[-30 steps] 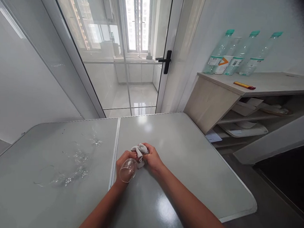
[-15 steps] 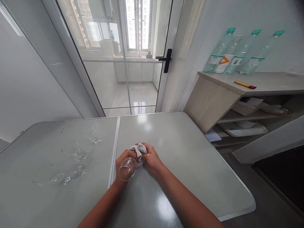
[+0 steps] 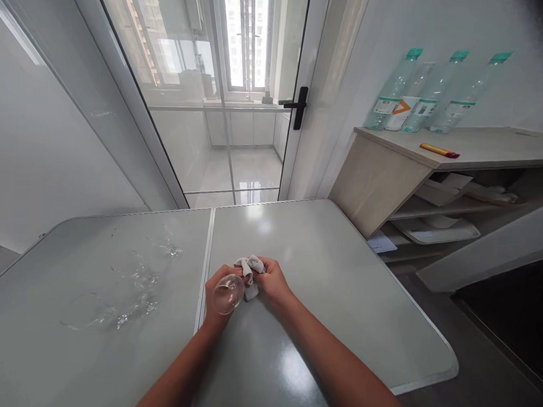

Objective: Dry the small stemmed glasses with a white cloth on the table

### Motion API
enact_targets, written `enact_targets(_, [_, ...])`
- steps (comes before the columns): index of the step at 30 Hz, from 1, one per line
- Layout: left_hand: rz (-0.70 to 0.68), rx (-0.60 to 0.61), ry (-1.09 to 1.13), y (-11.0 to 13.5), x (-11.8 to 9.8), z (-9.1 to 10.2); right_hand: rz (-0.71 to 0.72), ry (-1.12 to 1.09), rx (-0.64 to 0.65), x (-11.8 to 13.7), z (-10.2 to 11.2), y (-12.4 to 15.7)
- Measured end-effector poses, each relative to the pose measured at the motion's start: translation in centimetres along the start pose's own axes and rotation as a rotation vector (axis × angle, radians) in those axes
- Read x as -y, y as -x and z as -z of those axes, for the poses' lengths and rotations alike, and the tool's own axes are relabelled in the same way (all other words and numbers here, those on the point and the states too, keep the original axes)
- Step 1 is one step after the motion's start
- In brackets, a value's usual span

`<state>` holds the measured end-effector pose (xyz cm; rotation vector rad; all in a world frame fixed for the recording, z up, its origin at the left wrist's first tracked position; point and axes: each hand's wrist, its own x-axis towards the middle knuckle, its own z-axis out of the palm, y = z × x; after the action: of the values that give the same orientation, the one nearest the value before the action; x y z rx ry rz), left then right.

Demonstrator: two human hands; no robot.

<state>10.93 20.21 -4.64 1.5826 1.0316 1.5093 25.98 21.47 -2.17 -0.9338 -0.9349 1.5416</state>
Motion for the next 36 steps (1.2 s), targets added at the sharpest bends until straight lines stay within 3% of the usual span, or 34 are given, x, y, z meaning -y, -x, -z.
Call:
enact_targets(3, [0.011, 0.018, -0.009, 0.2, -0.7, -0.1, -0.046, -0.108, -0.037, 0.1, 0.3, -0.3])
enact_targets(6, [0.080, -0.101, 0.008, 0.3, -0.9, -0.6, -0.074, -0.203, -0.083, 0.3, 0.5, -0.4])
enact_targets(12, [0.090, -0.166, 0.033, 0.0, -0.8, -0.9, -0.129, -0.275, 0.101, 0.7, -0.6, 0.5])
enact_targets(16, [0.075, -0.104, -0.074, 0.2, -0.6, -0.5, -0.132, -0.205, 0.154, 1.3, -0.4, 0.7])
enact_targets(22, [-0.154, 0.058, -0.289, 0.6, -0.8, -0.5, -0.151, 0.007, 0.111, 0.6, 1.0, 0.1])
enact_targets(28, [-0.107, 0.022, -0.279, 0.5, -1.1, -0.5, -0.140, 0.054, -0.050, -0.6, 1.5, -0.3])
enact_targets(33, [-0.093, 0.001, -0.231, 0.4, -0.9, -0.4, -0.216, -0.079, 0.091, 0.0, 1.0, 0.0])
enact_targets(36, [-0.118, 0.048, -0.302, 0.5, -1.2, -0.6, -0.212, -0.059, 0.081, 0.0, 1.0, 0.1])
